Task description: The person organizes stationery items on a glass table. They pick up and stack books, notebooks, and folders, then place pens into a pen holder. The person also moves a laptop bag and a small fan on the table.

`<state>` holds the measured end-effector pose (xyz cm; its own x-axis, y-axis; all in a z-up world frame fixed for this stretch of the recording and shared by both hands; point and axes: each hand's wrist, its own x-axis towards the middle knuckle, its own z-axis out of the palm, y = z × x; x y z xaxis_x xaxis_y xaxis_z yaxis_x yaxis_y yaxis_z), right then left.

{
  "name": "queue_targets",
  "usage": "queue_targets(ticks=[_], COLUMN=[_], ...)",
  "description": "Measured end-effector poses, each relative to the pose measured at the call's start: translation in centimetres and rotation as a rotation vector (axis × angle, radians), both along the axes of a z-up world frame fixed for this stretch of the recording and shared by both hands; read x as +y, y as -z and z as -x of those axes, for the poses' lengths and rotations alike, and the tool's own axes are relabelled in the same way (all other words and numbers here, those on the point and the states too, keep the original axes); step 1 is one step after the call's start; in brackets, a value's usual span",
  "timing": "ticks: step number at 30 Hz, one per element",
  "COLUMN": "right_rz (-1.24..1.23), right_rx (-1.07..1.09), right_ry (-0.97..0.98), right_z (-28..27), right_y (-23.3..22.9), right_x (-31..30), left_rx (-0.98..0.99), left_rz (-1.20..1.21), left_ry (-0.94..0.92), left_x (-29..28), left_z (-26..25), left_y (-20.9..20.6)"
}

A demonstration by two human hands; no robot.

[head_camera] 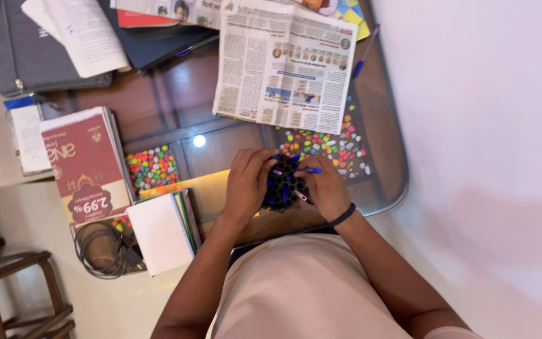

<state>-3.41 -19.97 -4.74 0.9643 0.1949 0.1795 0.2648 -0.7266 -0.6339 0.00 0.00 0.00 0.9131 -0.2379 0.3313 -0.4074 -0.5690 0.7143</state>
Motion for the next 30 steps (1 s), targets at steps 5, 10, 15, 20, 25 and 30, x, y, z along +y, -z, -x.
queue_targets(ticks=[5, 10, 15, 20, 25, 30], right_rz=[-0.098, -0.186, -0.072, -0.206, -0.231, 0.083], right_rx=[0.052, 0.042, 0.1, 0.094, 0.268, -0.03], right_ry=[0.014, -0.02, -0.093, -0.111, 0.077, 0.319], right_z=[0.3, -0.5, -0.8, -1.7, -6.2, -17.0], right_y=[-1.4, -1.2, -0.8, -1.7, 2.7, 9.4], right_x=[-0.4, -0.5, -0.6, -1.9, -8.1, -14.5], left_rx=[0.033, 0.046, 0.067, 0.094, 0.127, 0.151], left_rz=[0.004, -0.003, -0.005, -0.011, 0.027, 0.015], left_ry=[-0.011, -0.026, -0.062, -0.098, -0.175, -0.265], left_x=[-0.5, -0.9, -1.1, -1.1, -1.2, -1.8], left_z=[0.0, 0.0, 0.1, 0.3, 0.5, 0.8], left_y=[-0.4, -0.2, 0.1, 0.0, -0.3, -1.4])
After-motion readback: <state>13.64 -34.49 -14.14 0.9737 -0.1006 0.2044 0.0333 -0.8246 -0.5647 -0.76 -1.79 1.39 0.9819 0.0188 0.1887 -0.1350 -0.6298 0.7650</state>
